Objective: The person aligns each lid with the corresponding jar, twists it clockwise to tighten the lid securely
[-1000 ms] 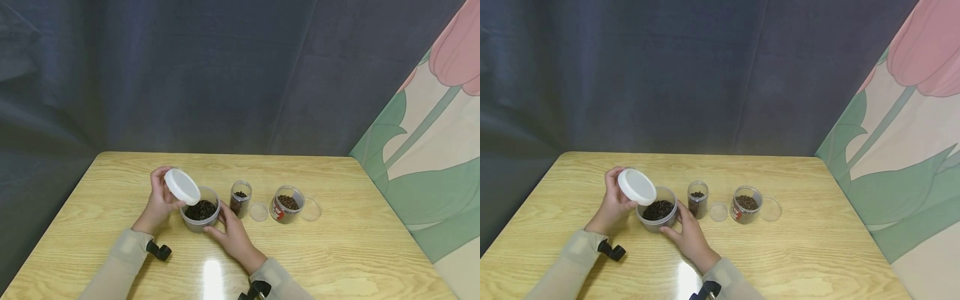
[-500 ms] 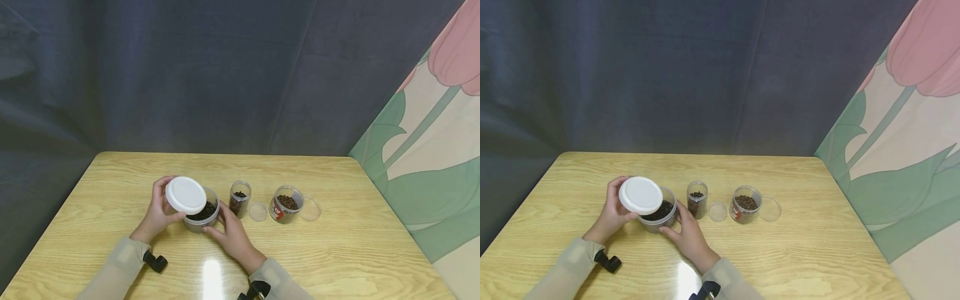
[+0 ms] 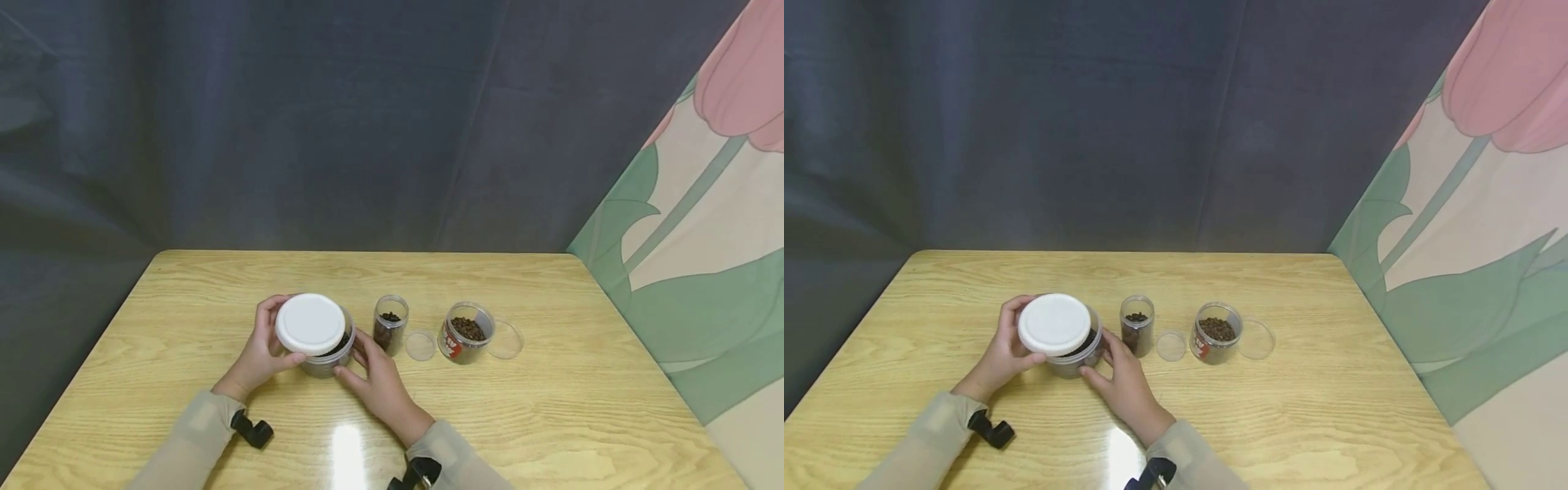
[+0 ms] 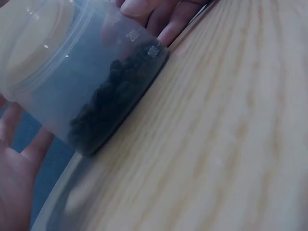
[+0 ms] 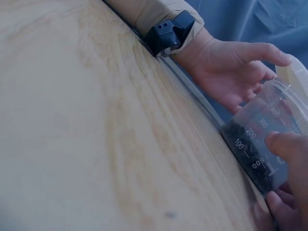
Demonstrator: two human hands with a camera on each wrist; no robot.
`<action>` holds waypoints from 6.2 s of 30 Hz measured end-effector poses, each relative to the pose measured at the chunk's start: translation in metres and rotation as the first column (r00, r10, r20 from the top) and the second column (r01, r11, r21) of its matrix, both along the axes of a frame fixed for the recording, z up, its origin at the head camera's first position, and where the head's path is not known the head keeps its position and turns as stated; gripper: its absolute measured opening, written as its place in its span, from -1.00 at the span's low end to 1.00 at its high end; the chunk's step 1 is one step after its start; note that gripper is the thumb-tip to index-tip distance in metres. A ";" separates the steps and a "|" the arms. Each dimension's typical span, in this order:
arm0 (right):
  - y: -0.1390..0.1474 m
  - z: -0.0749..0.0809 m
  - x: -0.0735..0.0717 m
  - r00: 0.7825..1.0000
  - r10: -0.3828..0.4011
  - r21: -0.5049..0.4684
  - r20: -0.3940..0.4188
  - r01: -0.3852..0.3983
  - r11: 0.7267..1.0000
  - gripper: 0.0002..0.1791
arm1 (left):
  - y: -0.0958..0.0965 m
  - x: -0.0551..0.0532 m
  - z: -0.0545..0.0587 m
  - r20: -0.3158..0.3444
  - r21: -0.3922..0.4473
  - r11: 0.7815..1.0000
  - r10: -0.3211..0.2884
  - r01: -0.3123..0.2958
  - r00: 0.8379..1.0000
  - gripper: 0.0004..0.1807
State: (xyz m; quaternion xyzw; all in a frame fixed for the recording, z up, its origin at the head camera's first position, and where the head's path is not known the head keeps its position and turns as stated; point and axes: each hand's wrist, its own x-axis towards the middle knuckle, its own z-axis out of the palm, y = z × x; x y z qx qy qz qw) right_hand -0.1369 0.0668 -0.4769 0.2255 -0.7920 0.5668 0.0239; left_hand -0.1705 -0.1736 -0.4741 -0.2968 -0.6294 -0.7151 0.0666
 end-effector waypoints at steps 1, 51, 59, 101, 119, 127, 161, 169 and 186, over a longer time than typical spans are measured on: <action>-0.001 0.005 0.002 1.000 -0.002 -0.005 0.004 0.002 1.000 -0.25 | 0.000 0.000 -0.001 0.009 -0.003 1.000 -0.011 0.011 1.000 0.04; -0.001 0.001 0.000 0.997 -0.026 0.009 0.070 0.026 1.000 -0.27 | -0.006 -0.002 -0.003 0.165 -0.129 0.987 -0.069 0.091 0.984 -0.04; -0.001 0.002 0.001 0.998 -0.027 0.016 0.055 0.026 1.000 -0.27 | -0.007 -0.001 -0.003 0.177 -0.131 0.987 -0.066 0.090 0.982 -0.11; -0.001 -0.001 0.001 0.997 -0.020 0.025 0.069 0.018 1.000 -0.26 | -0.011 -0.005 -0.008 0.128 -0.151 0.976 -0.135 0.154 0.982 -0.29; -0.001 -0.001 0.001 0.999 -0.013 0.019 0.039 0.012 1.000 -0.28 | -0.010 -0.003 -0.008 0.178 -0.069 0.985 -0.144 0.158 0.973 -0.19; -0.001 0.000 0.001 0.999 -0.016 0.019 0.041 0.015 1.000 -0.29 | -0.010 -0.003 -0.008 0.186 -0.082 0.985 -0.135 0.153 0.973 -0.22; -0.001 0.001 0.001 0.999 -0.015 0.037 0.034 0.014 0.999 -0.27 | -0.010 -0.005 -0.010 0.182 -0.071 0.985 -0.142 0.157 0.973 -0.27; -0.001 0.002 0.002 0.999 -0.015 0.038 0.049 0.013 0.999 -0.25 | -0.011 -0.003 -0.009 0.163 -0.110 0.986 -0.106 0.125 0.981 -0.32; -0.001 0.000 0.001 0.999 -0.015 0.042 0.032 0.014 0.999 -0.25 | -0.011 -0.004 -0.006 0.157 -0.185 0.976 -0.086 0.114 0.984 -0.35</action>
